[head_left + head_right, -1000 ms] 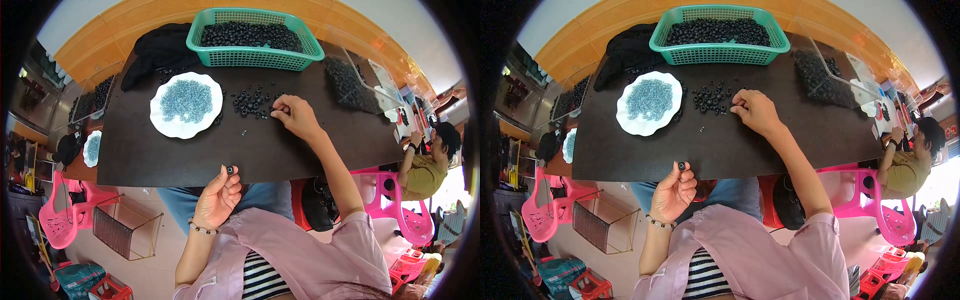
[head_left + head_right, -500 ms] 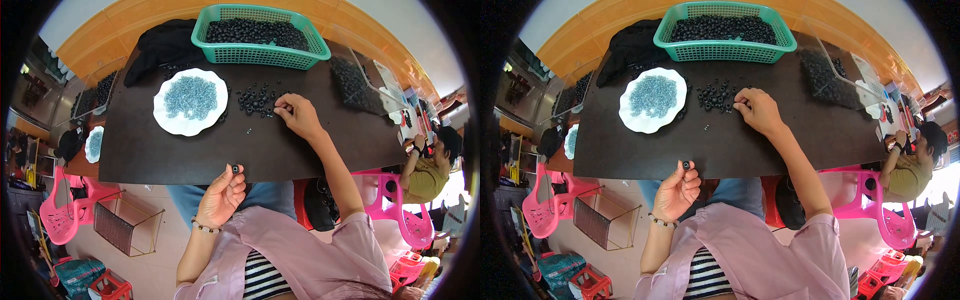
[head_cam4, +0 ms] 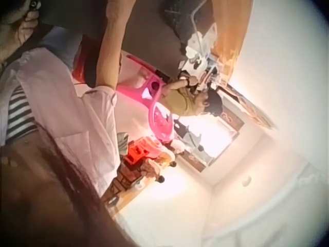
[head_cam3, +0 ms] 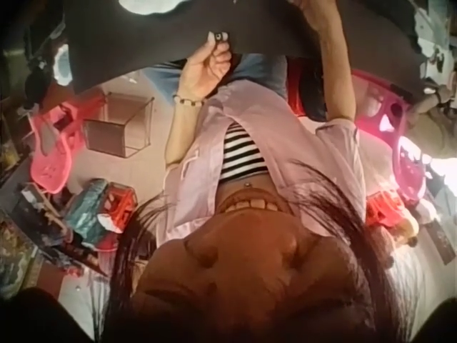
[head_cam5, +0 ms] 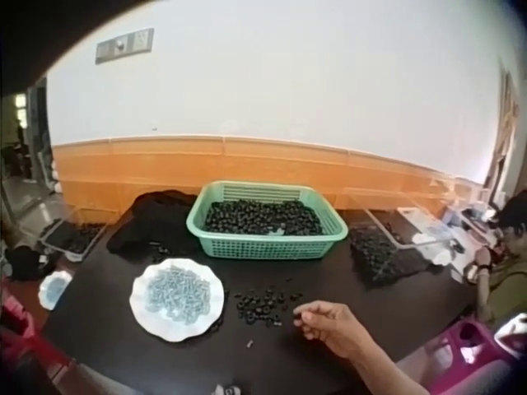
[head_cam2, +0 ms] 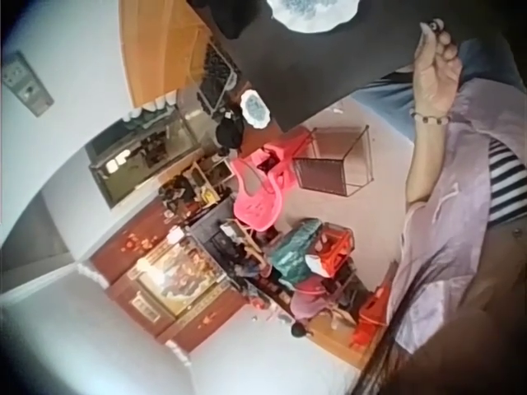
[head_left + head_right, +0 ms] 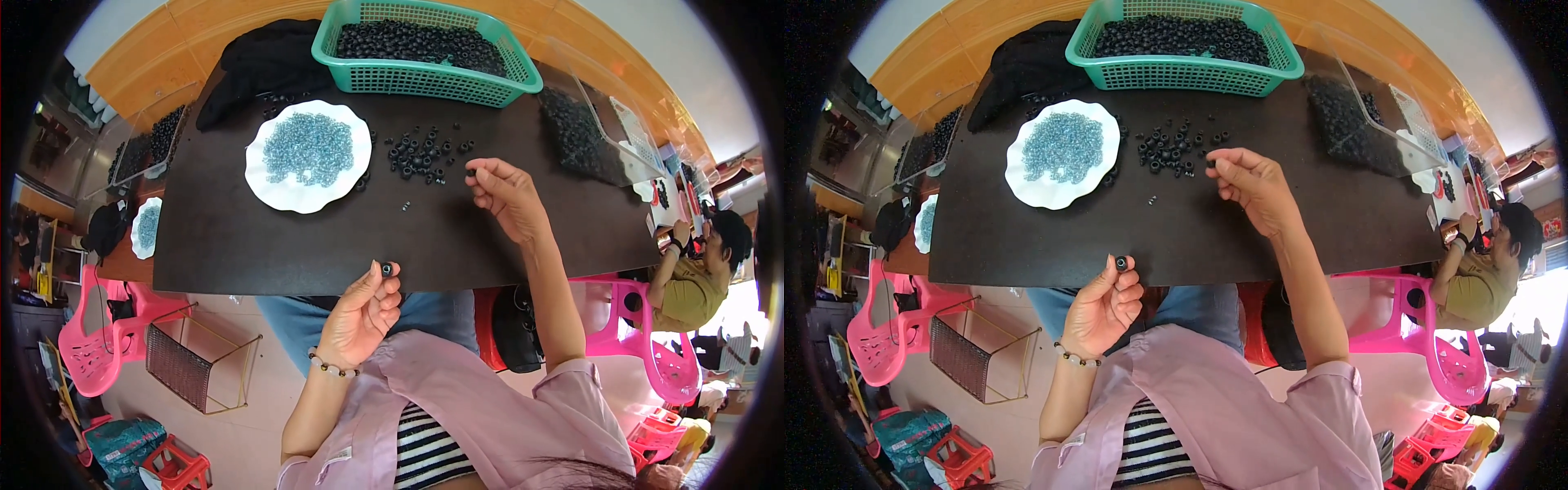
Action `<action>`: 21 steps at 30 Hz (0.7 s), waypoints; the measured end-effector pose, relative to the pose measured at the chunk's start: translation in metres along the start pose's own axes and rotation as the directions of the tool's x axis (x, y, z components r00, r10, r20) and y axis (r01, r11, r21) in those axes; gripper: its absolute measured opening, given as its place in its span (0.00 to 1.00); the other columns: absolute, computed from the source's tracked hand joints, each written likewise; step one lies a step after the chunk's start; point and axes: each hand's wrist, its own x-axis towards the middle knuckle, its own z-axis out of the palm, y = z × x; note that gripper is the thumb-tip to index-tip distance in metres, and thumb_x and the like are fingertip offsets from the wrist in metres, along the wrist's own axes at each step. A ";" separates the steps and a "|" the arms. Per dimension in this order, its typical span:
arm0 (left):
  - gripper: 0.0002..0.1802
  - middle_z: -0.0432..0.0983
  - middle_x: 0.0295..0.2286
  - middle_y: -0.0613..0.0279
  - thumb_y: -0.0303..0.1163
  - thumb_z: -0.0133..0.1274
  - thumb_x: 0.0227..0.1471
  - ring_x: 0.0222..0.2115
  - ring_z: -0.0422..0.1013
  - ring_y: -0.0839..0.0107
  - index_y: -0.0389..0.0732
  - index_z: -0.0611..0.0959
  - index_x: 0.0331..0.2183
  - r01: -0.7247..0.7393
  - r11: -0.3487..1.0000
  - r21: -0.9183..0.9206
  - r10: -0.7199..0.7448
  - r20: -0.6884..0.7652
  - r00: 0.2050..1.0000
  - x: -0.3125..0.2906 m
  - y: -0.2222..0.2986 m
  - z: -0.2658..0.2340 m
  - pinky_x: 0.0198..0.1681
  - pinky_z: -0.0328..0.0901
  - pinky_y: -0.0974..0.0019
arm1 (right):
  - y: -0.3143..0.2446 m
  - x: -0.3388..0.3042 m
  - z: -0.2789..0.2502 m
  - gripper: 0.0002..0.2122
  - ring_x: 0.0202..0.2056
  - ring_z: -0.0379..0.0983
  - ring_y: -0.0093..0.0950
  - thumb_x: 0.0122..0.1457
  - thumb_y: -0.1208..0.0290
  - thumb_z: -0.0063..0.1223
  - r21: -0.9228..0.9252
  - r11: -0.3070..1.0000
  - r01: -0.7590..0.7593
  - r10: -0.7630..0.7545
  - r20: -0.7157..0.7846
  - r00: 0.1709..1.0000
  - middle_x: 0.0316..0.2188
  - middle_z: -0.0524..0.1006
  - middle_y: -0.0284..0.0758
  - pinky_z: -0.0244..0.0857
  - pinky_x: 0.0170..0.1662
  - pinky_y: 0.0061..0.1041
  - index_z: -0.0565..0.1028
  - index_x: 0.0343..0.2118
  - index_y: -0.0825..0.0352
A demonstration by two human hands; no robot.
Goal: Assembling small hardware components by placing blue beads into black plastic housings.
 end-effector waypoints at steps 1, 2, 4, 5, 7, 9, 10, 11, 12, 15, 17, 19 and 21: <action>0.15 0.67 0.25 0.69 0.41 0.47 0.62 0.25 0.61 0.77 0.38 0.77 0.40 -0.007 1.000 0.001 0.007 -0.004 1.000 0.000 0.000 0.000 0.27 0.59 0.75 | 0.000 -0.005 0.003 0.09 0.28 0.69 0.15 0.59 0.71 0.56 0.042 0.999 -0.015 0.014 0.034 0.999 0.30 0.77 0.31 0.64 0.30 0.14 0.76 0.40 0.70; 0.15 0.67 0.25 0.69 0.41 0.47 0.62 0.25 0.61 0.77 0.38 0.77 0.40 -0.002 1.000 0.002 0.002 -0.006 1.000 0.000 -0.001 0.002 0.27 0.59 0.75 | 0.000 -0.010 0.004 0.09 0.28 0.69 0.16 0.59 0.72 0.56 0.083 0.996 -0.030 0.025 0.066 0.997 0.31 0.77 0.32 0.64 0.30 0.14 0.76 0.40 0.71; 0.15 0.71 0.26 0.71 0.41 0.50 0.60 0.24 0.62 0.81 0.38 0.78 0.39 -0.030 0.999 0.035 0.030 -0.015 0.999 0.001 -0.004 0.003 0.26 0.60 0.78 | 0.000 -0.017 0.006 0.10 0.27 0.69 0.16 0.58 0.73 0.56 0.080 0.996 -0.028 0.023 0.063 0.998 0.30 0.77 0.32 0.64 0.30 0.14 0.76 0.40 0.71; 0.15 0.71 0.26 0.71 0.41 0.50 0.60 0.24 0.62 0.81 0.38 0.78 0.39 -0.026 0.999 0.037 0.027 -0.018 0.999 0.001 -0.004 0.004 0.26 0.60 0.78 | 0.000 -0.020 0.006 0.10 0.27 0.69 0.16 0.58 0.73 0.57 0.075 0.997 -0.024 0.019 0.066 0.998 0.30 0.77 0.32 0.64 0.30 0.14 0.76 0.40 0.70; 0.15 0.71 0.26 0.71 0.41 0.50 0.60 0.24 0.63 0.81 0.38 0.78 0.39 -0.035 0.999 0.042 0.035 -0.010 0.999 0.001 -0.004 0.004 0.26 0.60 0.78 | -0.001 -0.026 0.007 0.10 0.27 0.69 0.17 0.57 0.73 0.57 0.080 0.996 -0.028 0.022 0.080 0.997 0.30 0.77 0.32 0.63 0.30 0.14 0.76 0.40 0.70; 0.15 0.71 0.26 0.71 0.41 0.50 0.60 0.24 0.63 0.81 0.38 0.78 0.39 -0.033 0.999 0.041 0.034 -0.012 0.999 0.002 -0.005 0.004 0.26 0.60 0.78 | -0.002 -0.031 0.006 0.10 0.26 0.69 0.17 0.57 0.73 0.58 0.084 0.996 -0.032 0.024 0.094 0.995 0.30 0.77 0.32 0.63 0.30 0.14 0.76 0.40 0.69; 0.15 0.71 0.26 0.71 0.41 0.50 0.60 0.25 0.63 0.81 0.38 0.78 0.39 -0.035 0.999 0.037 0.035 -0.012 0.999 0.002 -0.005 0.004 0.26 0.60 0.78 | -0.002 -0.033 0.006 0.09 0.28 0.70 0.16 0.57 0.73 0.58 0.103 0.994 -0.031 0.018 0.121 0.992 0.31 0.78 0.33 0.64 0.31 0.14 0.76 0.40 0.69; 0.15 0.71 0.26 0.71 0.41 0.50 0.60 0.25 0.63 0.81 0.38 0.78 0.39 -0.033 0.999 0.039 0.034 -0.016 0.999 0.002 -0.005 0.004 0.26 0.60 0.78 | -0.002 -0.035 0.006 0.09 0.29 0.71 0.16 0.57 0.73 0.58 0.122 0.992 -0.032 0.013 0.150 0.989 0.32 0.78 0.34 0.65 0.32 0.14 0.76 0.40 0.69; 0.15 0.71 0.26 0.71 0.41 0.50 0.60 0.25 0.63 0.81 0.38 0.79 0.39 -0.035 0.999 0.041 0.036 -0.015 0.999 0.002 -0.005 0.004 0.26 0.60 0.78 | -0.002 -0.037 0.008 0.09 0.29 0.71 0.16 0.57 0.73 0.58 0.126 0.991 -0.034 0.015 0.149 0.989 0.32 0.78 0.34 0.65 0.32 0.14 0.76 0.40 0.69; 0.15 0.72 0.26 0.70 0.41 0.50 0.60 0.25 0.63 0.80 0.38 0.79 0.39 -0.039 0.998 0.046 0.040 -0.015 0.999 0.002 -0.005 0.003 0.26 0.60 0.78 | 0.000 -0.041 0.016 0.07 0.25 0.70 0.18 0.56 0.74 0.59 0.133 0.991 -0.031 0.014 0.130 0.991 0.30 0.78 0.33 0.64 0.29 0.15 0.76 0.37 0.67; 0.15 0.72 0.26 0.70 0.41 0.50 0.60 0.25 0.63 0.80 0.39 0.79 0.39 -0.044 0.998 0.048 0.045 -0.016 0.999 0.002 -0.006 0.002 0.27 0.60 0.77 | 0.002 -0.041 0.018 0.07 0.26 0.71 0.18 0.56 0.74 0.59 0.134 0.990 -0.034 0.017 0.125 0.992 0.30 0.78 0.33 0.65 0.29 0.16 0.75 0.36 0.67; 0.15 0.72 0.26 0.70 0.41 0.50 0.60 0.25 0.63 0.80 0.39 0.79 0.40 -0.040 0.998 0.041 0.041 -0.009 0.999 0.002 -0.005 0.002 0.27 0.60 0.77 | 0.005 -0.039 0.017 0.07 0.26 0.71 0.18 0.56 0.74 0.58 0.147 0.989 -0.037 0.018 0.132 0.991 0.30 0.78 0.33 0.66 0.30 0.16 0.75 0.36 0.67; 0.15 0.72 0.26 0.70 0.41 0.50 0.60 0.25 0.63 0.80 0.39 0.79 0.39 -0.038 0.999 0.038 0.039 -0.008 0.999 0.002 -0.005 0.002 0.27 0.60 0.77 | 0.007 -0.037 0.016 0.07 0.27 0.72 0.18 0.56 0.74 0.58 0.156 0.987 -0.039 0.017 0.138 0.990 0.30 0.78 0.33 0.66 0.30 0.16 0.75 0.37 0.67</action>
